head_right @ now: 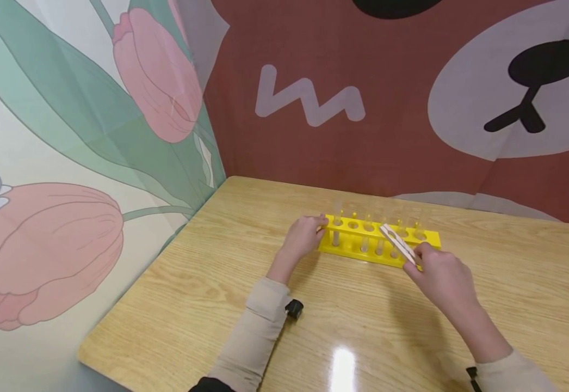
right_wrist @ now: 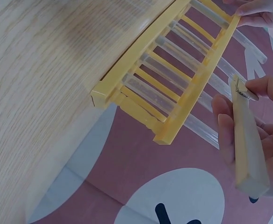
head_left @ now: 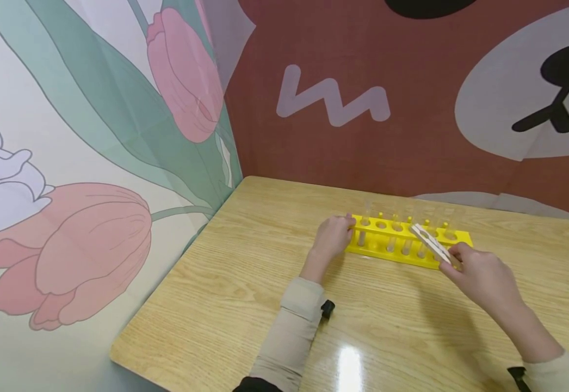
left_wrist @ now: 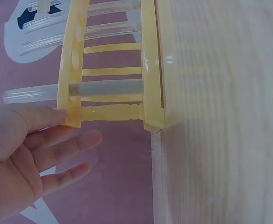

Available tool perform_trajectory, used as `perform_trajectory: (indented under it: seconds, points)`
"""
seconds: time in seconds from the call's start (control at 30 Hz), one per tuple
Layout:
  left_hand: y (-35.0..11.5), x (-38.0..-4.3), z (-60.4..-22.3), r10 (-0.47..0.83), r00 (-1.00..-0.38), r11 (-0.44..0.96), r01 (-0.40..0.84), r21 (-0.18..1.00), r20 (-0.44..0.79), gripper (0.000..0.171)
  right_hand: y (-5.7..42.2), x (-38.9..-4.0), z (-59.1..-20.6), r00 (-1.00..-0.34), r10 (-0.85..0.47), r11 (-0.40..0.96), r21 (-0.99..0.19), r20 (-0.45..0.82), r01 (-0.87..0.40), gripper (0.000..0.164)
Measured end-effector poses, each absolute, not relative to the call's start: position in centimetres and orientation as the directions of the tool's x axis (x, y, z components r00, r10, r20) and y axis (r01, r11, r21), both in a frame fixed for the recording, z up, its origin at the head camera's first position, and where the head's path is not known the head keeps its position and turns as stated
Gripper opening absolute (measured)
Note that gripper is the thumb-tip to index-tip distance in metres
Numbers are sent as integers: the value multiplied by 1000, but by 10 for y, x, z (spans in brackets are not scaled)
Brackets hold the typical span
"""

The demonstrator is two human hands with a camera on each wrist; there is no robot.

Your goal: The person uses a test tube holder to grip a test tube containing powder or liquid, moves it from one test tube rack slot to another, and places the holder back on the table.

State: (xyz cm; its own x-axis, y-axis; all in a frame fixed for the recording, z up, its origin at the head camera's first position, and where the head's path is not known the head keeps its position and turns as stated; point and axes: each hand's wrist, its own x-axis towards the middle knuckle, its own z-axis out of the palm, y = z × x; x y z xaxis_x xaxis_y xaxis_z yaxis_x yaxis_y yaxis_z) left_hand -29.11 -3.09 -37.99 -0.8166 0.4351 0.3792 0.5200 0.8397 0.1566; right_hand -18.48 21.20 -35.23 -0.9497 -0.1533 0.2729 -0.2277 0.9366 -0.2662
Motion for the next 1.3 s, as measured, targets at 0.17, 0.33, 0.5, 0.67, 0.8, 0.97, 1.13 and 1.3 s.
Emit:
perform_trajectory:
  seconds: [0.17,0.33,0.5,0.67,0.8,0.97,1.13,1.3]
  points:
    - [-31,-291,-379,432,-821,842,516,160,373,13,213,-185,-351,-952,-156,938,-261,263,-226,32]
    - [-31,-291,-379,433,-825,843,514,162,363,12,214,-184,-350,-949,-154,939,-258,275,-227,31]
    - [-30,-291,-378,428,-832,845,507,169,353,12,216,-184,-351,-950,-158,938,-261,268,-229,31]
    - [-30,-291,-378,426,-833,848,504,165,353,12,218,-184,-351,-956,-158,939,-261,248,-223,29]
    - [-30,-291,-378,429,-832,849,504,156,353,11,219,-184,-352,-958,-160,941,-257,237,-221,28]
    - [-30,-291,-378,427,-838,856,496,146,341,10,219,-184,-354,-968,-151,941,-270,201,-203,28]
    - [-29,-290,-377,425,-843,861,489,139,330,11,220,-184,-355,-975,-149,937,-292,164,-192,25]
    - [-29,-290,-377,423,-844,864,485,133,329,12,222,-185,-355,-978,-154,935,-298,138,-190,24]
